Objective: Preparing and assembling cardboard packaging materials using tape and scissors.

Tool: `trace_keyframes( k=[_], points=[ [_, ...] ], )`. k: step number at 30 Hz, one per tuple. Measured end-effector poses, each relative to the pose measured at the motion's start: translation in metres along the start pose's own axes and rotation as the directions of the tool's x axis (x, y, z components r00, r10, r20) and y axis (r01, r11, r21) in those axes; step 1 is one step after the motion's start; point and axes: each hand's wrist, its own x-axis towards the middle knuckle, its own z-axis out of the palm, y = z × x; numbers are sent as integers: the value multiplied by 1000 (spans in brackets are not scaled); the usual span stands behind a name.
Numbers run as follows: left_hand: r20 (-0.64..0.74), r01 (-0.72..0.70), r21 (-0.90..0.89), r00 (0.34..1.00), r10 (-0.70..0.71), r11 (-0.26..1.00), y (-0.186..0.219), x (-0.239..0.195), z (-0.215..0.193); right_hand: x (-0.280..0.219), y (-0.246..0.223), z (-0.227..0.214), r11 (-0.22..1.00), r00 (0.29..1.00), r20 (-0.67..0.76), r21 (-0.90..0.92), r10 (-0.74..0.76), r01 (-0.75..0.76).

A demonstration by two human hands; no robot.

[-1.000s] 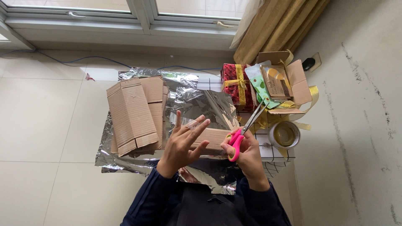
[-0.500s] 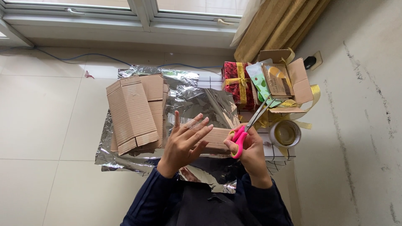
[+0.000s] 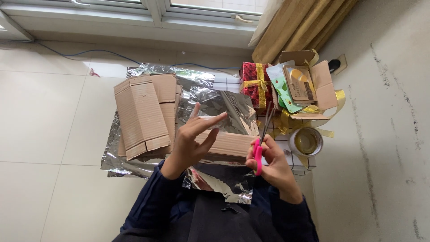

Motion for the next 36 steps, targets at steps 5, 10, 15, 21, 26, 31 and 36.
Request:
trace_keyframes(
  k=[5,10,15,21,26,31,36],
  points=[
    [123,2,-117,992,12,993,18,22,-22,3,-54,-45,756,974,167,-654,155,-8],
    [243,21,-232,969,37,972,33,36,-37,28,-106,-59,467,954,146,-884,263,7],
    [365,-26,-160,927,84,987,46,43,-38,58,-117,-58,179,880,233,-969,414,172],
    [334,4,-240,939,78,971,40,41,-31,80,-133,-44,226,785,349,-936,511,269],
    [346,14,-228,936,68,974,35,40,-32,94,-121,-39,198,765,333,-943,552,268],
    [355,26,-224,933,57,974,29,39,-33,99,-125,-30,185,761,341,-940,552,287],
    [353,36,-227,934,48,973,25,37,-32,104,-114,-31,180,772,296,-955,563,234]
  ],
)
